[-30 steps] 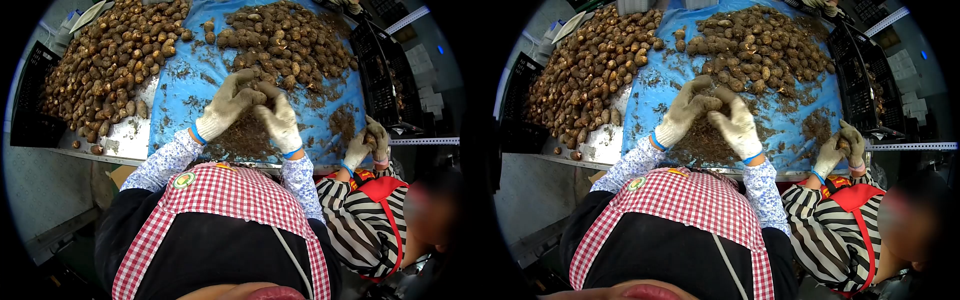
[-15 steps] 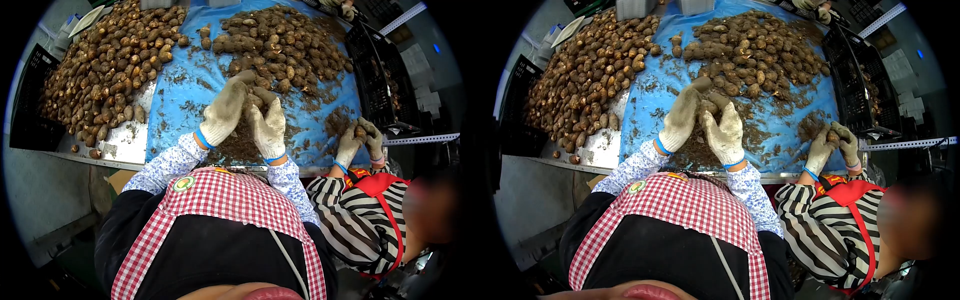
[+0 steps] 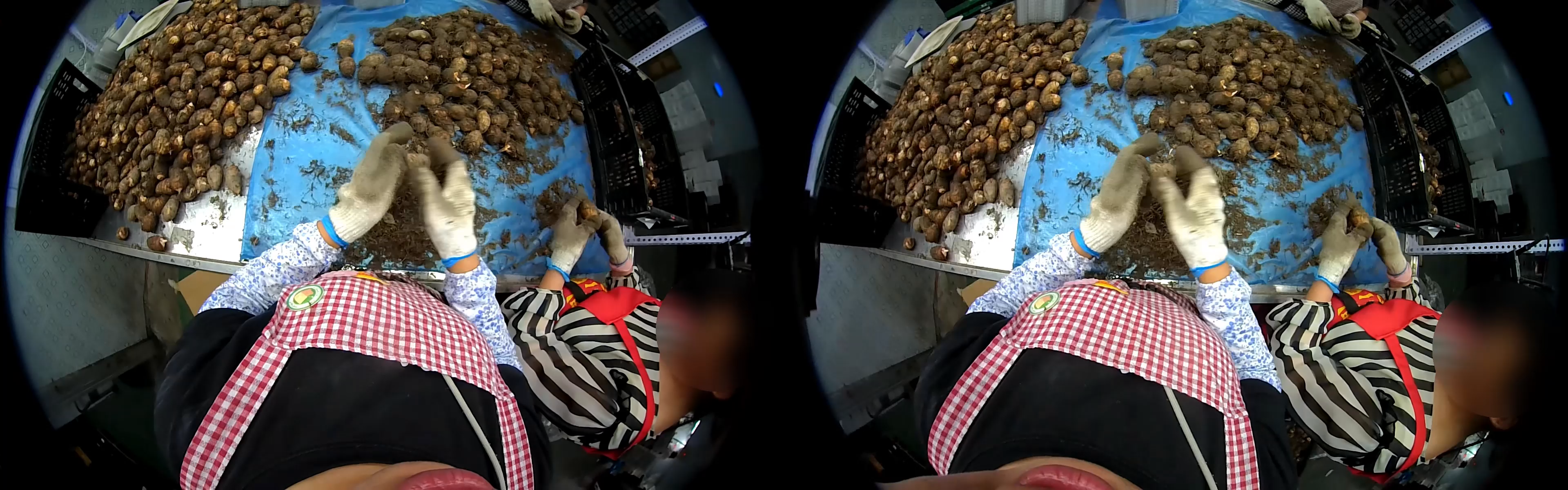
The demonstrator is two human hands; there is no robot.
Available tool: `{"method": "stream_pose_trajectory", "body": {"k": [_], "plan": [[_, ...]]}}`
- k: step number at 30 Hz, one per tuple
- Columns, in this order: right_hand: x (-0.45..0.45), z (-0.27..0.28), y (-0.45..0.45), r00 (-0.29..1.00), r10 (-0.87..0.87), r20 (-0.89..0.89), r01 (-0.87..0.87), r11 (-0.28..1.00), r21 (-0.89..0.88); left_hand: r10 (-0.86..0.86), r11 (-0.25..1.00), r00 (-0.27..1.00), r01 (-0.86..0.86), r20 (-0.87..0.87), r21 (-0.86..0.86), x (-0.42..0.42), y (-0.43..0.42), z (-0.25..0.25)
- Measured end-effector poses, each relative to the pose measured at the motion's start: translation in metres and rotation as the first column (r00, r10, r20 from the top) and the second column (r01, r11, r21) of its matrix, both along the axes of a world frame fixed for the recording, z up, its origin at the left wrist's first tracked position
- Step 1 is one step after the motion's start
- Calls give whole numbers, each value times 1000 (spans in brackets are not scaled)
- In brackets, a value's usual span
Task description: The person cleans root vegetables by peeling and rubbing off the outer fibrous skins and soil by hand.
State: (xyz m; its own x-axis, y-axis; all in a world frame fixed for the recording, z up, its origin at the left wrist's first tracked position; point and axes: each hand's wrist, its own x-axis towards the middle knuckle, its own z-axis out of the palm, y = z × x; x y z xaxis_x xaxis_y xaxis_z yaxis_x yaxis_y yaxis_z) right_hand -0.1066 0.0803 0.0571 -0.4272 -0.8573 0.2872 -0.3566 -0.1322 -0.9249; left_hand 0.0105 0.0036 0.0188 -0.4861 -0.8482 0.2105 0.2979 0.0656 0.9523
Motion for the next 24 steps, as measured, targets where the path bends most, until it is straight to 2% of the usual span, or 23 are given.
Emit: {"method": "stream_pose_trajectory", "body": {"k": [1,2,3,5,6,7,9,10,11,12,15,16,19,20,23,24], "plan": [[8,3,-1,956,-18,-293,10,999,-31,0,1000,1000,-1,-15,-22,0,2,1],[8,-9,-3,963,-14,-270,-12,995,-96,1,999,1000,-2,-29,-43,0,7,3],[9,-8,-3,954,-30,-298,5,996,-86,5,998,999,-8,-47,-63,0,9,3],[12,-3,-5,933,-50,-355,29,998,-64,-18,1000,990,21,-137,20,2,8,-1],[16,-2,-5,996,9,-88,-7,1000,21,-21,998,984,31,-179,55,3,7,-1],[17,-9,-20,962,173,209,-138,975,-173,-22,995,975,42,-222,86,5,6,1],[5,-5,-12,997,27,79,-31,998,57,-13,997,994,21,-107,74,9,6,5],[6,9,-11,962,-3,275,-52,979,195,-9,998,999,12,-49,67,11,7,7],[1,-5,-14,619,61,783,-168,984,56,10,999,1000,-9,-29,37,12,9,19],[-1,-15,-13,626,78,776,-191,980,56,29,1000,1000,-29,-10,8,12,12,31],[4,-11,-11,665,56,745,-187,978,94,-79,983,994,90,-70,162,20,10,33],[7,-7,-10,677,33,735,-167,980,110,-42,993,998,48,-53,112,18,8,28],[9,8,-5,942,24,335,-68,990,122,2,999,999,0,-47,42,14,2,9],[4,8,-2,949,57,311,-109,983,151,-26,996,997,31,-73,82,15,3,7],[12,4,-6,979,62,194,-71,997,38,-92,988,976,114,-196,106,12,-1,-4],[6,-11,-8,996,86,0,-86,996,4,-82,991,975,101,-206,83,9,0,-9]]}}
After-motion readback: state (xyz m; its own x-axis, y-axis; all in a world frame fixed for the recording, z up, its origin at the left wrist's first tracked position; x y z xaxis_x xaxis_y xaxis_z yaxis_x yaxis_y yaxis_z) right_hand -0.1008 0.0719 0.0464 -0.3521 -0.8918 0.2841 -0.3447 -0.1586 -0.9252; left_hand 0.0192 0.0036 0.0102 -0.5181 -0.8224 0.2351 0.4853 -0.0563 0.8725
